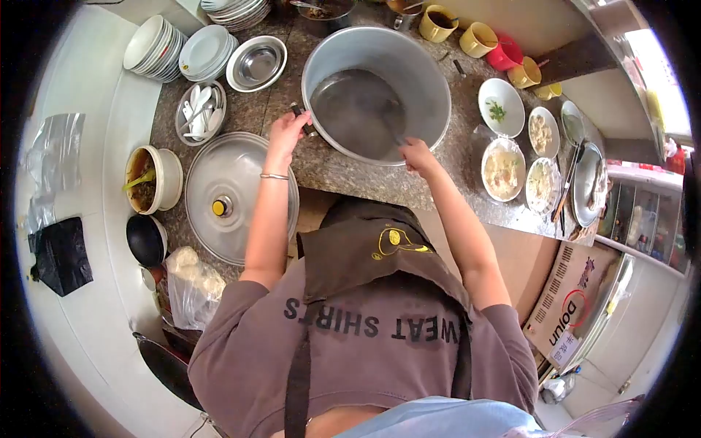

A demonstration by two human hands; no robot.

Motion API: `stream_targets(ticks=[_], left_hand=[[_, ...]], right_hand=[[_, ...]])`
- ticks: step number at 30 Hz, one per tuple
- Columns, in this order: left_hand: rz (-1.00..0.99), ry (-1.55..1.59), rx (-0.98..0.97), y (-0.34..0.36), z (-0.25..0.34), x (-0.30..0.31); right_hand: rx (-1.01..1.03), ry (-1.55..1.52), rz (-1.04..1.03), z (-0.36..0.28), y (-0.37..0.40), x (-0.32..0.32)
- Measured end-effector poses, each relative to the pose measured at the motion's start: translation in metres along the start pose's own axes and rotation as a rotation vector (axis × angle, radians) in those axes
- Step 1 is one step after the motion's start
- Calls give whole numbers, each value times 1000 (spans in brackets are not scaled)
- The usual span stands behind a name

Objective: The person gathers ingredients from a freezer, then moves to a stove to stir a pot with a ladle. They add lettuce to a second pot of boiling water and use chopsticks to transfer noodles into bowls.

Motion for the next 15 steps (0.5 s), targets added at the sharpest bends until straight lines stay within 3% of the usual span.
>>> stream_targets(ticks=[4, 6, 10, 15], left_hand=[[-45, 49, 12, -1, -3, 6], [-39, 25, 11, 1, 1, 3], [-40, -28, 16, 2, 5, 5], [-67, -20, 2, 1, -1, 9]], right_hand=[[1, -3, 36, -11, 7, 0], [-106, -60, 40, -10, 3, 1], [-66, -18, 10, -8, -6, 1], [-163, -370, -9, -4, -10, -1]])
Point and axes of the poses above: each hand's wrist, its own y-axis away from the middle knuckle, its own x-axis out of the back of the hand, z = x × y, the point moved 2 cm from there along -y, towards the middle knuckle, and after that the axes turned 3 degrees about -x, right-handed, at the moved point
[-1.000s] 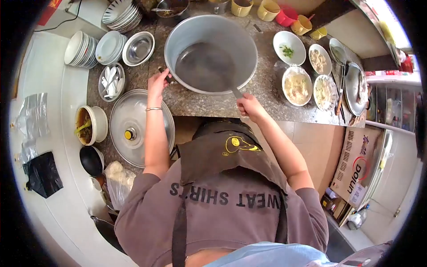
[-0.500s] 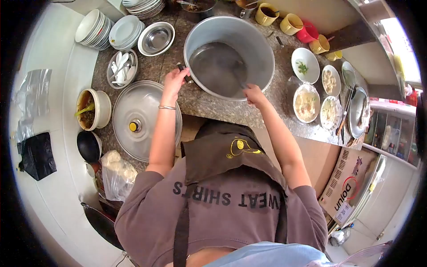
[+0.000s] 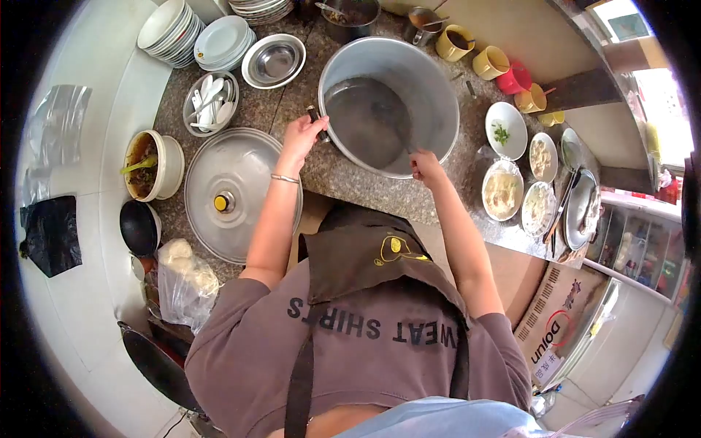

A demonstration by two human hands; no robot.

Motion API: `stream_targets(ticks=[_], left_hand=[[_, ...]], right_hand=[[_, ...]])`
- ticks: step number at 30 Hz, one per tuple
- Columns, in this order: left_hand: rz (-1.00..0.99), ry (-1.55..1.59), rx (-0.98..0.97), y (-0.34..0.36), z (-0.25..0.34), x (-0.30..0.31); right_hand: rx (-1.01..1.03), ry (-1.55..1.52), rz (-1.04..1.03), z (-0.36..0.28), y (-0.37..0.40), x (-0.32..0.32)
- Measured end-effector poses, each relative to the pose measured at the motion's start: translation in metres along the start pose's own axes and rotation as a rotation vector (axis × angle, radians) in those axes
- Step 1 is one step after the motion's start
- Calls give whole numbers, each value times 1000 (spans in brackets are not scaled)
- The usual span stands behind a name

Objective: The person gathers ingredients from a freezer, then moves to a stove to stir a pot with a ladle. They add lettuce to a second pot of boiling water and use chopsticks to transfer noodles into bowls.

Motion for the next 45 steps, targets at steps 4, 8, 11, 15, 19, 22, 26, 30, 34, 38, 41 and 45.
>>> stream_targets(ticks=[4, 8, 11, 15, 19, 22, 26, 30, 34, 38, 41, 45], left_hand=[[16, 18, 13, 5, 8, -3], [-28, 46, -38, -2, 2, 2], [13, 34, -6, -7, -1, 3], [7, -18, 38, -17, -22, 10], [9, -57, 87, -31, -47, 13], [-20, -166, 153, -49, -75, 19], [8, -164, 148, -49, -72, 12], [-42, -299, 176, -38, -58, 10], [98, -249, 111, -25, -66, 15], [168, -155, 6, 26, -42, -2], [160, -137, -7, 57, -52, -24], [136, -68, -17, 105, -80, -81]], right_hand=[[30, 24, 28, 3, 2, -5], [169, 209, 68, 18, 4, -5], [423, 388, 175, 41, 14, 8], [560, 510, 190, 55, 87, 33], [420, 286, 146, 60, 173, 52], [435, 172, 215, 78, 220, 74], [453, 104, 366, 105, 276, 99], [491, 160, 608, 131, 315, 124], [443, 374, 828, 168, 342, 162], [515, 569, 974, 200, 358, 202], [567, 675, 1015, 216, 372, 228], [597, 768, 1022, 242, 384, 272]])
Point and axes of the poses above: each hand's wrist, its own y-axis away from the middle knuckle, its own x-axis out of the back of the hand, z = x × y, the point moved 2 cm from there along -y, towards the middle knuckle, and after that the axes turned 3 degrees about -x, right-handed, at the moved point
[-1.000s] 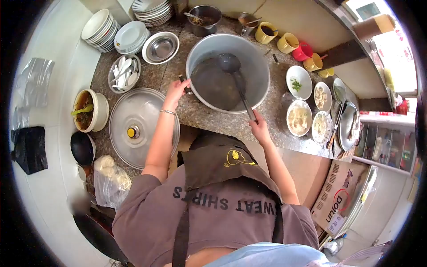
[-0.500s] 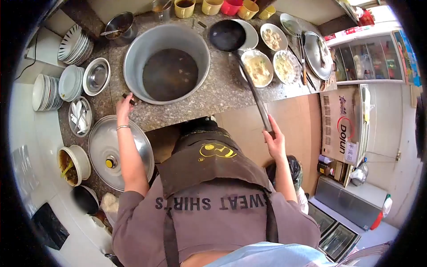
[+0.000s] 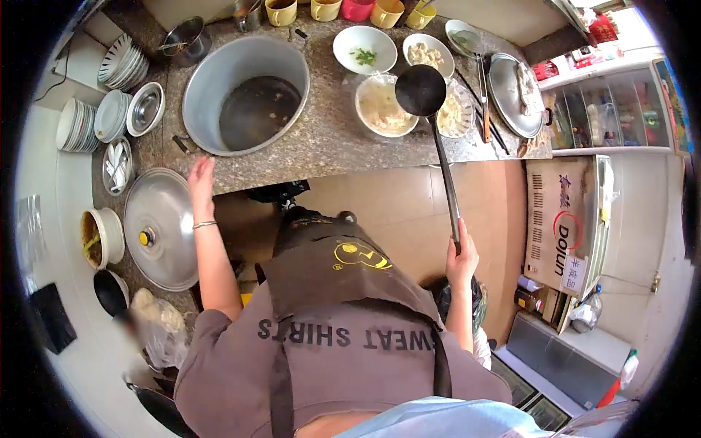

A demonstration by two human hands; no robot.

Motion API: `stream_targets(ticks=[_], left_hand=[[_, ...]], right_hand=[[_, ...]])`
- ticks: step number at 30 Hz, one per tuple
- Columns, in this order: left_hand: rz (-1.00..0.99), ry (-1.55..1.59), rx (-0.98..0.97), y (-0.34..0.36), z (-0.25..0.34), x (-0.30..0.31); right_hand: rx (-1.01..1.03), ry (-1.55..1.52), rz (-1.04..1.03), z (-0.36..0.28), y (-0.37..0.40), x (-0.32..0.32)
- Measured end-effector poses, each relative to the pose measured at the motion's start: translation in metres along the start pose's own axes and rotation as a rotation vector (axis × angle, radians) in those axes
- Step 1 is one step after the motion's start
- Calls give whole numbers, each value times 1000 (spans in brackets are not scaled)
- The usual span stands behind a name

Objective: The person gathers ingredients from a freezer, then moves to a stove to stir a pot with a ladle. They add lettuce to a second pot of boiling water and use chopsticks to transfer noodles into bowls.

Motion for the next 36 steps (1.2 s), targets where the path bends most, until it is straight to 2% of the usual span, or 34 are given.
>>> stream_targets(ticks=[7, 15, 17, 18, 21, 23, 27, 32, 36], left_hand=[[-149, 27, 25, 112, 1, -121], [-175, 2, 110, 170, -12, -153], [-169, -9, 124, 173, -12, -155], [-178, -8, 124, 170, -17, -154], [-172, -45, 154, 167, -19, -160], [-173, -54, 178, 159, -27, -168], [-256, -90, 207, 142, -32, -197], [-353, -110, 175, 110, -22, -241], [-335, -68, 139, 96, -7, -269]], right_hand=[[111, 31, -8, 74, -13, 24], [126, -195, -31, 117, -35, 33], [-14, -491, -96, 136, -36, 24], [-22, -488, -91, 143, -35, 24], [-69, -466, -54, 151, -37, 30], [97, -67, 73, 155, -41, 43], [45, 128, 114, 176, -47, 53], [6, 220, 241, 177, -71, 57], [-64, 205, 397, 182, -129, 40]])
Point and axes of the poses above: each hand's wrist, its own y-axis away from the middle knuckle, its own x-axis out of the back of the hand, z = x × y, the point moved 2 cm from there along -y, towards the middle knuckle, and after that the axes turned 3 degrees about -x, right-handed, at the moved point
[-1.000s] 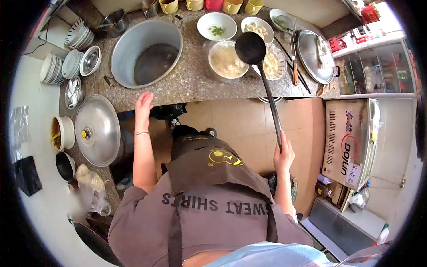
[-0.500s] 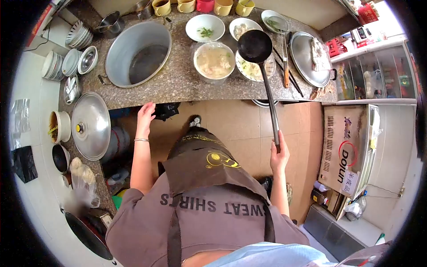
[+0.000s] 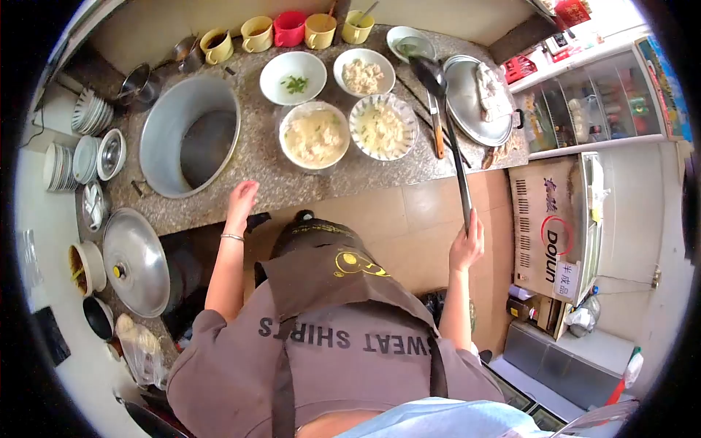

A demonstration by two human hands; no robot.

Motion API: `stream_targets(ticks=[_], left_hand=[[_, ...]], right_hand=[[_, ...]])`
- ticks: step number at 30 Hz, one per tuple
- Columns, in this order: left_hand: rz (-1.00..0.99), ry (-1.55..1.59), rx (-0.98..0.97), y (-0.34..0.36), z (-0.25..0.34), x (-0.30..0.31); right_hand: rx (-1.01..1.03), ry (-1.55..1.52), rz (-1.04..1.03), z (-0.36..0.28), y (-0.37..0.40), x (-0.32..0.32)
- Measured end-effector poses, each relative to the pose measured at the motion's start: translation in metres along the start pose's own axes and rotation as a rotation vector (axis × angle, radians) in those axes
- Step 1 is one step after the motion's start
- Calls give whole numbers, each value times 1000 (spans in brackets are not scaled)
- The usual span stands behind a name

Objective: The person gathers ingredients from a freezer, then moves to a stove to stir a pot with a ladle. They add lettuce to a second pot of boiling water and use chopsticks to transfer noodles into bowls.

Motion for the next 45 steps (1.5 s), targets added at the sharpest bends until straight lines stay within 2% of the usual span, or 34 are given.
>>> stream_targets(ticks=[3, 8, 10, 15, 17, 19, 22, 25, 28, 29, 32, 34, 35, 38, 41, 43, 44, 45], left_hand=[[-51, -74, 67, -13, -5, -8], [-26, -54, 39, -5, -29, -27], [27, -26, 59, 16, -32, -43], [270, 122, 162, 77, -62, -100], [267, 185, 224, 93, -82, -133], [272, 175, 260, 113, -94, -173], [269, 175, 311, 135, -90, -224], [256, 226, 316, 143, -104, -243], [257, 199, 281, 144, -104, -248], [267, 203, 276, 145, -99, -250], [299, 160, 293, 145, -91, -261], [242, 142, 283, 141, -91, -265], [262, 149, 286, 142, -88, -267], [221, 158, 258, 145, -89, -277], [183, 173, 263, 149, -116, -274], [66, -41, 254, 147, -148, -267], [57, -195, 289, 147, -166, -265], [69, -169, 293, 144, -188, -263]], right_hand=[[-30, -15, 89, 2, -57, -44], [110, -38, 227, 33, -159, -142], [27, 17, 86, 39, -182, -169], [55, -11, -63, 66, -196, -222], [143, -18, -65, 81, -190, -240], [102, -87, -186, 94, -176, -254], [198, -345, -290, 109, -158, -260], [300, -421, -388, 135, -150, -273], [231, -296, -285, 156, -158, -261], [166, -163, -249, 163, -160, -261], [142, -149, -296, 181, -175, -269], [120, -191, -590, 182, -180, -274], [158, -205, -542, 180, -180, -274], [187, -178, -574, 182, -173, -272], [198, -332, -550, 183, -160, -264], [249, -412, -372, 175, -148, -245], [226, -480, -377, 169, -141, -236], [216, -420, -394, 166, -131, -226]])
Point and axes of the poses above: each hand's wrist, its own y-axis away from the middle knuckle, its own x-axis out of the back of the hand, z = x × y, the point moved 2 cm from there along -y, towards the middle knuckle, and after that the axes turned 3 degrees about -x, right-handed, at the moved point
